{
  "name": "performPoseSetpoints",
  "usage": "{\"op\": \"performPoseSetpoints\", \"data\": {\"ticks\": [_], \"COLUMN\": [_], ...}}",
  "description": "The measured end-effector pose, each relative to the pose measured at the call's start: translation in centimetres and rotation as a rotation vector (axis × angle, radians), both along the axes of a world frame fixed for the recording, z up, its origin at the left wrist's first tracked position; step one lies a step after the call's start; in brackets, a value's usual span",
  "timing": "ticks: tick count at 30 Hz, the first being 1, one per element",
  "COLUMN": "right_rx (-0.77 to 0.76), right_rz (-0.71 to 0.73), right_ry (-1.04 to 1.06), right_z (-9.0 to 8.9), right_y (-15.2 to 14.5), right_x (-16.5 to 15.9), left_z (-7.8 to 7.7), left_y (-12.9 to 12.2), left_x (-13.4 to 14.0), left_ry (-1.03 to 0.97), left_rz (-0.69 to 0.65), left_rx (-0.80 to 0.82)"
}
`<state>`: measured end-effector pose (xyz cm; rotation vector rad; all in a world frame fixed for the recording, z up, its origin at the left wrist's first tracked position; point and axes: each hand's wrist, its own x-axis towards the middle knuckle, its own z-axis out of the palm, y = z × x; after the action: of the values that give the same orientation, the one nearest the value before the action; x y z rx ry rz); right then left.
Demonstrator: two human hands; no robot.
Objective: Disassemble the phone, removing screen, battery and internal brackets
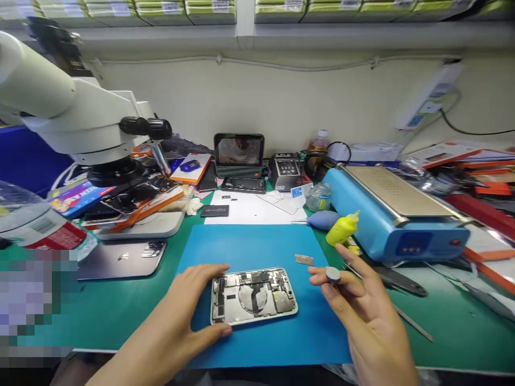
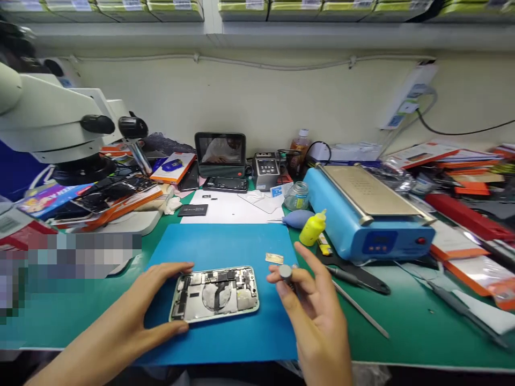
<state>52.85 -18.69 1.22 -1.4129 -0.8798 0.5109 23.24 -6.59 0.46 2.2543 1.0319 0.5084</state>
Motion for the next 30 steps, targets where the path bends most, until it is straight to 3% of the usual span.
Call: {"op": "performPoseSetpoints", "data": {"ticks": [6,13,16,19,21,23,26,30], "right_rx": [-0.129,-0.099,-0.081,-0.069,0.011,0.030,0.040,0.089], "right_rz": [-0.160,-0.254,-0.286,-0.329,-0.221,-0.071,0.047,0.078], "right_ry": [-0.119,-0.718,-0.930,-0.679,-0.404,-0.273,-0.341,-0.512], "right_z": [0.8,0.6,1.3,2.8,3.7,3.9,3.0,1.3], "right_y": [-1.2,-1.4,-0.5,1.4,3.2,5.1,7.3,8.3], "right_x": [-1.5,0.3,0.5,-1.1,-3.0,-4.9,-6.9,-7.5], "left_z": [-0.2,-0.2,0.2,0.4,0.4,0.4,0.4,0.2], "left_y": [1.5,0.7,0.6,0.7,0.7,0.7,0.4,0.2], "left_x": [1.4,1.7,1.5,1.5,1.5,1.4,1.4,1.6], "left_ry": [-0.041,-0.026,-0.032,-0.028,-0.019,-0.011,-0.021,-0.034], "left_rz": [-0.047,-0.095,-0.127,-0.152,-0.166,-0.182,-0.187,-0.176], "left_rx": [-0.048,0.023,0.026,0.033,0.051,0.089,0.167,0.227]}}
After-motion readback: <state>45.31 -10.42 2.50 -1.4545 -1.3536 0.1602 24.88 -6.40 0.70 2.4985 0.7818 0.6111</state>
